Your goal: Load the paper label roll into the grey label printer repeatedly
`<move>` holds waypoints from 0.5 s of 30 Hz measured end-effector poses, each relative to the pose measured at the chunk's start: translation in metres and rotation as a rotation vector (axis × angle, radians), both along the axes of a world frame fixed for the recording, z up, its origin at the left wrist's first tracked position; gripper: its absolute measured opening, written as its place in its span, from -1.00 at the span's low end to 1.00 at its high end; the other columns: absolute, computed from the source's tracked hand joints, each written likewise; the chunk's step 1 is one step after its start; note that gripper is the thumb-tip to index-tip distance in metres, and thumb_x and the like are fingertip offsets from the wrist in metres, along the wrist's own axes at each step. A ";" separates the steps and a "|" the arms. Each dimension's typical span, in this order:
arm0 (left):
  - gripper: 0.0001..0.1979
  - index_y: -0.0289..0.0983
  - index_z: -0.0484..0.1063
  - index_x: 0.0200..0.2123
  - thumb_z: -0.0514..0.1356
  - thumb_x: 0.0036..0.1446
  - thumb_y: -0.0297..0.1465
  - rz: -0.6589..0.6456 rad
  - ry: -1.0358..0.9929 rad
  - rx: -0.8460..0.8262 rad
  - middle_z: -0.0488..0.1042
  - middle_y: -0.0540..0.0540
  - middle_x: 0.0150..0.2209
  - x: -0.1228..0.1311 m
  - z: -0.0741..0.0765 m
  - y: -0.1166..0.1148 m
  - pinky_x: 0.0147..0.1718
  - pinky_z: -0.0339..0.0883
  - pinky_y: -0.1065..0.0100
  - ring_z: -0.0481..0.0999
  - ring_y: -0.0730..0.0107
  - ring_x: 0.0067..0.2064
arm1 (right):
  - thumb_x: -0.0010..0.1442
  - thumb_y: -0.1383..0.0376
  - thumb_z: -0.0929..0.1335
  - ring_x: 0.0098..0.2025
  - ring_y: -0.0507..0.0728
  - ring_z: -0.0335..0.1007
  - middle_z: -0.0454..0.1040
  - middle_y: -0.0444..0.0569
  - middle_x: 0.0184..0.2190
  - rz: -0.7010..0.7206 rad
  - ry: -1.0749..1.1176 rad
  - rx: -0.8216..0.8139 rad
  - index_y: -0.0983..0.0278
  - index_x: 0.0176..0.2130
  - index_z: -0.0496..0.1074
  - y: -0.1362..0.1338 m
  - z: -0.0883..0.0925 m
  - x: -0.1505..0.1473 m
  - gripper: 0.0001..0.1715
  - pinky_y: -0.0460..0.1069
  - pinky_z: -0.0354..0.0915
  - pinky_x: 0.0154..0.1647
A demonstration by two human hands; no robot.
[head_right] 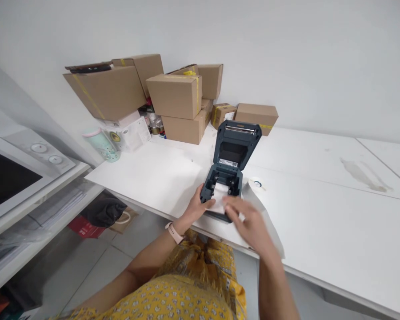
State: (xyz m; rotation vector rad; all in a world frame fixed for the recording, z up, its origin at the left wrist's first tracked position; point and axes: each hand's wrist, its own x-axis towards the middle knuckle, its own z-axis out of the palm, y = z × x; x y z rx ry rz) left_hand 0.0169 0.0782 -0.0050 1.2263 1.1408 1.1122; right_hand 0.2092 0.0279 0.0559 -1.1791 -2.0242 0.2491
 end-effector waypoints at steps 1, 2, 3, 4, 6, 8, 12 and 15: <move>-0.14 -0.20 0.14 0.30 0.39 -0.02 -0.18 0.001 -0.008 -0.014 0.35 -0.25 0.24 -0.001 -0.003 -0.010 0.23 0.18 0.06 0.34 0.00 0.25 | 0.33 0.19 0.32 0.08 0.18 0.49 0.56 0.01 0.04 -0.100 0.082 0.080 0.16 0.08 0.48 0.012 0.016 0.010 -0.65 0.17 0.40 0.14; -0.14 -0.20 0.10 0.32 0.38 0.02 -0.17 0.002 -0.011 -0.025 0.33 -0.27 0.25 -0.001 -0.005 -0.018 0.24 0.17 0.05 0.33 0.00 0.26 | 0.32 0.16 0.33 0.13 0.20 0.44 0.54 0.03 0.07 -0.230 0.138 0.179 0.18 0.09 0.48 0.029 0.033 0.020 -0.62 0.19 0.36 0.17; -0.14 -0.20 0.08 0.33 0.37 0.03 -0.18 0.007 -0.021 -0.033 0.31 -0.27 0.26 0.000 -0.007 -0.024 0.24 0.17 0.05 0.32 0.01 0.26 | 0.34 0.14 0.31 0.18 0.21 0.38 0.50 0.05 0.11 -0.334 0.168 0.235 0.19 0.12 0.45 0.049 0.049 0.028 -0.59 0.22 0.30 0.21; -0.13 -0.20 0.07 0.34 0.38 0.03 -0.19 0.015 -0.037 -0.035 0.30 -0.28 0.27 0.001 -0.009 -0.028 0.25 0.17 0.05 0.32 0.01 0.26 | 0.36 0.13 0.27 0.23 0.22 0.32 0.46 0.07 0.16 -0.398 0.196 0.247 0.19 0.16 0.41 0.073 0.064 0.034 -0.55 0.24 0.26 0.22; -0.09 -0.21 0.08 0.33 0.41 -0.02 -0.22 0.029 -0.079 -0.037 0.31 -0.28 0.26 0.002 -0.012 -0.031 0.25 0.18 0.04 0.34 0.01 0.25 | 0.40 0.08 0.21 0.25 0.19 0.28 0.40 0.13 0.21 -0.430 0.280 0.182 0.23 0.22 0.35 0.125 0.088 0.040 -0.48 0.22 0.18 0.25; -0.05 -0.23 0.08 0.32 0.44 -0.07 -0.24 0.030 -0.123 -0.047 0.33 -0.29 0.24 0.003 -0.014 -0.033 0.24 0.20 0.02 0.35 0.00 0.24 | 0.41 0.04 0.16 0.24 0.16 0.26 0.34 0.20 0.25 -0.386 0.377 0.074 0.33 0.25 0.31 0.168 0.103 0.039 -0.39 0.18 0.15 0.25; -0.04 -0.21 0.08 0.32 0.46 -0.09 -0.24 0.001 -0.194 -0.047 0.36 -0.28 0.22 0.001 -0.017 -0.038 0.26 0.19 -0.02 0.34 0.00 0.25 | 0.43 0.01 0.07 0.05 0.13 0.40 0.51 0.23 0.04 -0.345 0.431 0.052 0.43 0.03 0.49 0.185 0.103 0.024 -0.31 0.12 0.24 0.11; -0.04 -0.20 0.09 0.33 0.45 -0.09 -0.24 -0.008 -0.192 -0.025 0.30 -0.27 0.26 -0.002 -0.017 -0.045 0.29 0.14 -0.01 0.30 0.00 0.28 | 0.44 0.06 0.09 0.07 0.13 0.37 0.51 0.15 0.01 -0.358 0.424 0.198 0.32 -0.05 0.53 0.137 0.078 0.009 -0.41 0.10 0.22 0.15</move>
